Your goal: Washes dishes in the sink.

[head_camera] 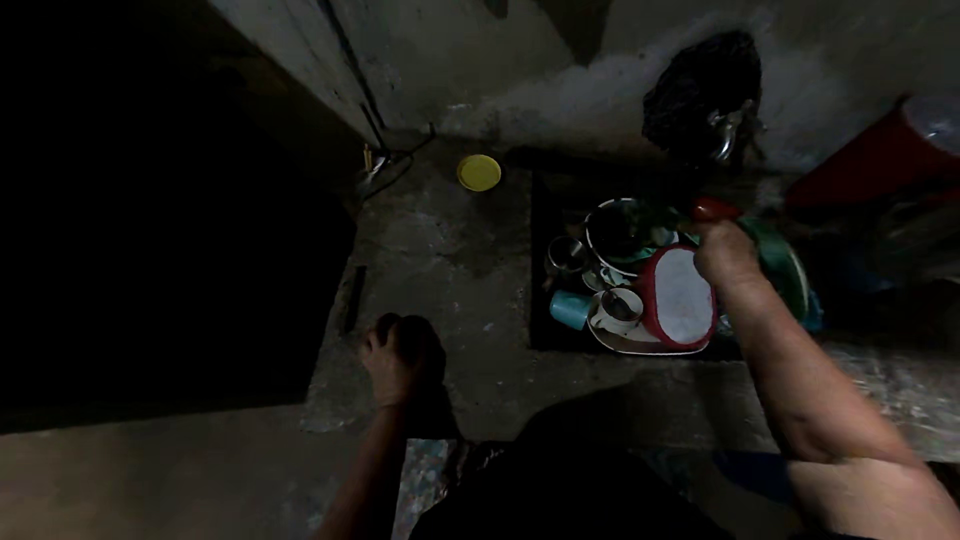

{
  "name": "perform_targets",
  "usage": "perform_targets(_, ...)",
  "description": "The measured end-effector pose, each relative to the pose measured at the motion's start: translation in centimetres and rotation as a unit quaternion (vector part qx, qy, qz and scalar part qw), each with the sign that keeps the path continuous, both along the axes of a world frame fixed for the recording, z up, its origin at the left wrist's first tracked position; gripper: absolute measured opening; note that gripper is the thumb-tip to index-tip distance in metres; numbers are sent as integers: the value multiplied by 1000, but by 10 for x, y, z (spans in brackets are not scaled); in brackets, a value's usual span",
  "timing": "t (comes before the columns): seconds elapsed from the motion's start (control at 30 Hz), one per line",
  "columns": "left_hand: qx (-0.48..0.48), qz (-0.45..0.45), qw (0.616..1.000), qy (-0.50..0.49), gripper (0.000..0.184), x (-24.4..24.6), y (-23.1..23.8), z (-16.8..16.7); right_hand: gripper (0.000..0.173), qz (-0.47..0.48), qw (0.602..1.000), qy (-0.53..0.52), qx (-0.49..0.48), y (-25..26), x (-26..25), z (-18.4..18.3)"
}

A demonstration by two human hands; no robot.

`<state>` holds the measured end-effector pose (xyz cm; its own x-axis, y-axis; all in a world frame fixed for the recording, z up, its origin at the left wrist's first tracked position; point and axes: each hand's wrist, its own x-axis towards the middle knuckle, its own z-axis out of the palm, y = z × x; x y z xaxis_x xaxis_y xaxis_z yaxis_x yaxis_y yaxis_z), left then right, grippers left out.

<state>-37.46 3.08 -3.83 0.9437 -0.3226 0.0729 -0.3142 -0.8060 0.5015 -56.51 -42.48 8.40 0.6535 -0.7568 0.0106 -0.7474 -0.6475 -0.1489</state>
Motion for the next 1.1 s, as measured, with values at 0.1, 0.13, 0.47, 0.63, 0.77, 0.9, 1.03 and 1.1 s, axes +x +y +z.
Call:
perform_targets(0.1, -6, -21, 1000, 2, 46, 6, 4, -4, 34, -31, 999, 0, -20, 16, 11, -13)
perform_targets(0.13, -16, -29, 999, -6, 46, 5, 5, -6, 32, -38, 999, 0, -17, 22, 12, -15)
perform_targets(0.47, -80, -94, 992, 0, 46, 8, 13, -15, 42, -113, 987, -111, 19, 66, -1, -15)
perform_targets(0.63, -225, -165, 956, 90, 33, -11, -10, -5, 38, -74, 981, -159, 77, 77, -8, -25)
perform_targets(0.77, -281, -283, 873, 280, 33, -41, -80, 32, 43, -83, 945, -217, 229, 143, 10, -27)
perform_targets(0.9, -291, -257, 789, 476, 46, -57, -155, 52, 49, -42, 908, -230, 347, 219, 24, -43)
perform_targets(1.03, -290, -180, 796, 500, 38, -52, -179, 49, 43, 124, 902, -141, 389, 216, 10, -34)
perform_targets(1.1, -295, -193, 796, 492, 35, -42, -171, 39, 32, 143, 910, -129, 367, 170, 9, -19)
